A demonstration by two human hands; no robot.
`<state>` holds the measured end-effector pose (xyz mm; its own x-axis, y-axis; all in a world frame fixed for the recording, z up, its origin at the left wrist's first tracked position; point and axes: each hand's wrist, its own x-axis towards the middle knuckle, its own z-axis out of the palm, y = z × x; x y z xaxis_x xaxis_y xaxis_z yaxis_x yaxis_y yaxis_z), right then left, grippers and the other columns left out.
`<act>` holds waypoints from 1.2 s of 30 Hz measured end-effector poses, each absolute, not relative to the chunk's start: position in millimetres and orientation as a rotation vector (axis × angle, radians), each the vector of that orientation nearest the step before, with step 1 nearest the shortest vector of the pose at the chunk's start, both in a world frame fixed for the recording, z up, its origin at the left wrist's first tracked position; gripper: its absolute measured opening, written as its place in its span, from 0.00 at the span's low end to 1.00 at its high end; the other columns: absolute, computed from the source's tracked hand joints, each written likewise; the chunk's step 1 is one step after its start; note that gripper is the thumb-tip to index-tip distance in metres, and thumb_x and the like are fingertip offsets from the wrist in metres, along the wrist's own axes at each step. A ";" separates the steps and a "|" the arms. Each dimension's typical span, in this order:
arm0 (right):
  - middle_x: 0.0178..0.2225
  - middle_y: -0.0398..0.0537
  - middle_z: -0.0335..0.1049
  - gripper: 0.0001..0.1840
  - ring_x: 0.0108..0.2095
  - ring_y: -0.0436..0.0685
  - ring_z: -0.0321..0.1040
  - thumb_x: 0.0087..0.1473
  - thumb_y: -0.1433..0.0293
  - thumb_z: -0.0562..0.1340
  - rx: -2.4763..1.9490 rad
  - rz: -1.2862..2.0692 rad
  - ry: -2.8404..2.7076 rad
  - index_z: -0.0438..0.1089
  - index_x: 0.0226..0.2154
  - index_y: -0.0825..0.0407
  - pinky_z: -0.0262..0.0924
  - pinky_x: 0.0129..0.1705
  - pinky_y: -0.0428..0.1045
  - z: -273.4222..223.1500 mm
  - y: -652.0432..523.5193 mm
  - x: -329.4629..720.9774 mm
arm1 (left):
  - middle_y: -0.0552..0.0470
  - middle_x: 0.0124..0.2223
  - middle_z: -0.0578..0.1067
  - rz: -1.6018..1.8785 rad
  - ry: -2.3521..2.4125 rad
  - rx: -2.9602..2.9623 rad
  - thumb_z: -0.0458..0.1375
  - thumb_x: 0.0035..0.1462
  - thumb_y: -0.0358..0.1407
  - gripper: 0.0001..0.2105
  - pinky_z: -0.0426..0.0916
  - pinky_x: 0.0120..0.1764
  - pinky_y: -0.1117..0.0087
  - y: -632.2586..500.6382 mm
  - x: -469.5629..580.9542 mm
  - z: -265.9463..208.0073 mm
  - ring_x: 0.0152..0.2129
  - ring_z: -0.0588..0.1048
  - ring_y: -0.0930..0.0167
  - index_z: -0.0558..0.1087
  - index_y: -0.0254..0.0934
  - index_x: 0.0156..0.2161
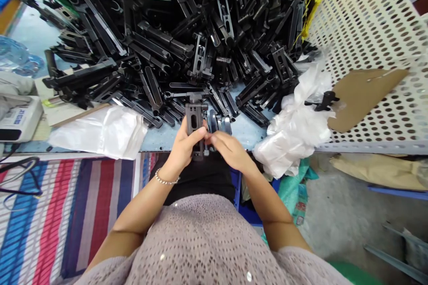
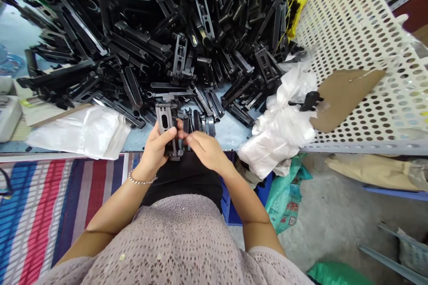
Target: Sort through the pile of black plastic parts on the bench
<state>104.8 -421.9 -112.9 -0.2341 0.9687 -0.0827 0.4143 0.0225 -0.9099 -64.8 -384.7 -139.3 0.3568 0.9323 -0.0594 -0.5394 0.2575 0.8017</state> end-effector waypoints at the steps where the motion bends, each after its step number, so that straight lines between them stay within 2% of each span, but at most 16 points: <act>1: 0.41 0.51 0.71 0.21 0.45 0.57 0.68 0.75 0.55 0.50 -1.439 0.916 -1.790 0.69 0.41 0.52 0.61 0.51 0.55 -107.4 -418.1 107.0 | 0.48 0.44 0.71 1.095 0.617 0.781 0.68 0.61 0.44 0.19 0.70 0.32 0.71 -386.3 -66.9 -138.3 0.30 0.72 0.72 0.67 0.37 0.47; 4: 0.39 0.54 0.68 0.22 0.42 0.59 0.65 0.75 0.53 0.48 -1.354 0.337 -1.922 0.66 0.42 0.52 0.59 0.46 0.56 -95.5 -395.2 110.8 | 0.50 0.38 0.69 0.999 0.604 0.808 0.70 0.59 0.44 0.20 0.66 0.28 0.73 -393.6 -72.2 -138.7 0.25 0.67 0.75 0.68 0.36 0.46; 6: 0.36 0.54 0.67 0.26 0.40 0.60 0.64 0.75 0.49 0.47 -1.296 0.226 -2.014 0.65 0.38 0.52 0.58 0.44 0.56 -95.9 -378.0 106.0 | 0.51 0.36 0.69 0.935 0.611 0.765 0.71 0.57 0.46 0.23 0.65 0.27 0.73 -398.6 -72.0 -140.6 0.25 0.67 0.74 0.67 0.37 0.48; 7: 0.34 0.53 0.66 0.28 0.38 0.59 0.63 0.74 0.47 0.47 -1.308 0.314 -2.004 0.64 0.36 0.52 0.58 0.42 0.55 -98.2 -371.5 101.8 | 0.51 0.36 0.69 0.937 0.632 0.744 0.71 0.56 0.46 0.24 0.66 0.26 0.72 -400.1 -71.3 -141.8 0.24 0.67 0.74 0.66 0.37 0.49; 11: 0.27 0.47 0.61 0.34 0.28 0.53 0.60 0.73 0.43 0.45 -1.335 1.130 -1.686 0.61 0.30 0.52 0.57 0.33 0.51 -111.1 -373.7 85.5 | 0.51 0.35 0.69 1.034 0.736 0.694 0.70 0.56 0.48 0.24 0.64 0.25 0.72 -396.5 -75.0 -146.7 0.24 0.67 0.73 0.66 0.38 0.47; 12: 0.27 0.47 0.62 0.34 0.28 0.53 0.61 0.74 0.44 0.45 -1.292 1.176 -1.714 0.62 0.30 0.53 0.58 0.33 0.50 -113.8 -381.3 82.9 | 0.50 0.35 0.69 1.049 0.751 0.676 0.70 0.56 0.48 0.23 0.64 0.24 0.72 -393.9 -78.0 -147.0 0.24 0.67 0.73 0.66 0.37 0.46; 13: 0.29 0.48 0.65 0.34 0.30 0.54 0.63 0.74 0.45 0.45 -1.239 1.085 -1.836 0.65 0.31 0.53 0.58 0.35 0.51 -116.5 -390.5 80.8 | 0.50 0.35 0.69 1.061 0.759 0.647 0.70 0.56 0.48 0.23 0.64 0.24 0.72 -391.3 -81.2 -146.6 0.24 0.67 0.73 0.66 0.37 0.45; 15: 0.35 0.51 0.70 0.30 0.35 0.57 0.64 0.75 0.49 0.49 -1.107 0.586 -2.203 0.70 0.36 0.54 0.57 0.37 0.53 -122.3 -409.8 77.1 | 0.49 0.38 0.70 1.065 0.760 0.584 0.71 0.55 0.48 0.24 0.64 0.25 0.73 -387.5 -86.0 -144.0 0.25 0.67 0.74 0.66 0.35 0.43; 17: 0.35 0.52 0.72 0.26 0.35 0.58 0.63 0.75 0.53 0.50 -1.001 0.112 -2.389 0.72 0.38 0.54 0.56 0.36 0.55 -129.0 -424.2 73.2 | 0.47 0.41 0.70 1.013 0.753 0.517 0.72 0.52 0.49 0.26 0.64 0.25 0.75 -386.6 -87.2 -140.8 0.26 0.68 0.75 0.66 0.33 0.42; 18: 0.35 0.52 0.72 0.26 0.34 0.58 0.62 0.76 0.55 0.50 -0.989 0.010 -2.413 0.72 0.37 0.55 0.55 0.36 0.55 -132.4 -428.2 71.5 | 0.46 0.41 0.70 0.984 0.754 0.497 0.73 0.52 0.50 0.26 0.64 0.25 0.75 -387.2 -86.9 -139.8 0.26 0.67 0.75 0.66 0.33 0.41; 22: 0.33 0.50 0.70 0.27 0.34 0.56 0.62 0.77 0.58 0.46 -1.139 0.263 -2.432 0.69 0.33 0.54 0.57 0.38 0.54 -147.6 -423.9 76.2 | 0.50 0.36 0.69 1.073 0.845 0.634 0.70 0.55 0.51 0.25 0.64 0.25 0.74 -387.5 -93.7 -147.2 0.25 0.66 0.75 0.65 0.36 0.44; 27: 0.45 0.56 0.72 0.20 0.45 0.63 0.67 0.75 0.60 0.53 -1.428 0.254 -2.252 0.72 0.48 0.58 0.61 0.47 0.58 -171.0 -405.9 106.2 | 0.49 0.41 0.73 1.187 1.085 0.749 0.64 0.56 0.50 0.22 0.65 0.24 0.72 -373.3 -131.4 -179.8 0.24 0.68 0.73 0.66 0.38 0.47; 31: 0.48 0.55 0.72 0.12 0.49 0.62 0.69 0.73 0.66 0.57 -1.376 0.296 -2.063 0.69 0.52 0.56 0.65 0.54 0.58 -162.2 -405.2 97.7 | 0.43 0.42 0.76 1.219 0.947 0.530 0.65 0.54 0.53 0.27 0.72 0.32 0.71 -375.8 -155.4 -190.5 0.31 0.74 0.69 0.71 0.33 0.49; 34: 0.57 0.60 0.66 0.18 0.60 0.61 0.65 0.71 0.74 0.58 -1.141 0.283 -2.105 0.63 0.61 0.57 0.66 0.61 0.58 -134.8 -403.4 70.1 | 0.42 0.40 0.78 1.082 0.718 0.498 0.66 0.56 0.56 0.30 0.70 0.27 0.72 -389.2 -165.8 -184.9 0.27 0.74 0.69 0.75 0.32 0.52; 36: 0.66 0.60 0.57 0.25 0.70 0.62 0.53 0.69 0.78 0.57 -0.922 0.171 -2.325 0.58 0.66 0.55 0.60 0.69 0.61 -117.2 -396.1 54.3 | 0.39 0.33 0.77 0.749 0.614 0.543 0.62 0.59 0.61 0.31 0.69 0.24 0.72 -398.8 -173.0 -180.6 0.23 0.75 0.67 0.78 0.29 0.44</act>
<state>54.3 -396.1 -117.2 -0.5609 0.6560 0.5051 0.5752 0.7475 -0.3321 -173.0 -398.8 -180.6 0.5772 0.7545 -0.3123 -0.4535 0.6142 0.6458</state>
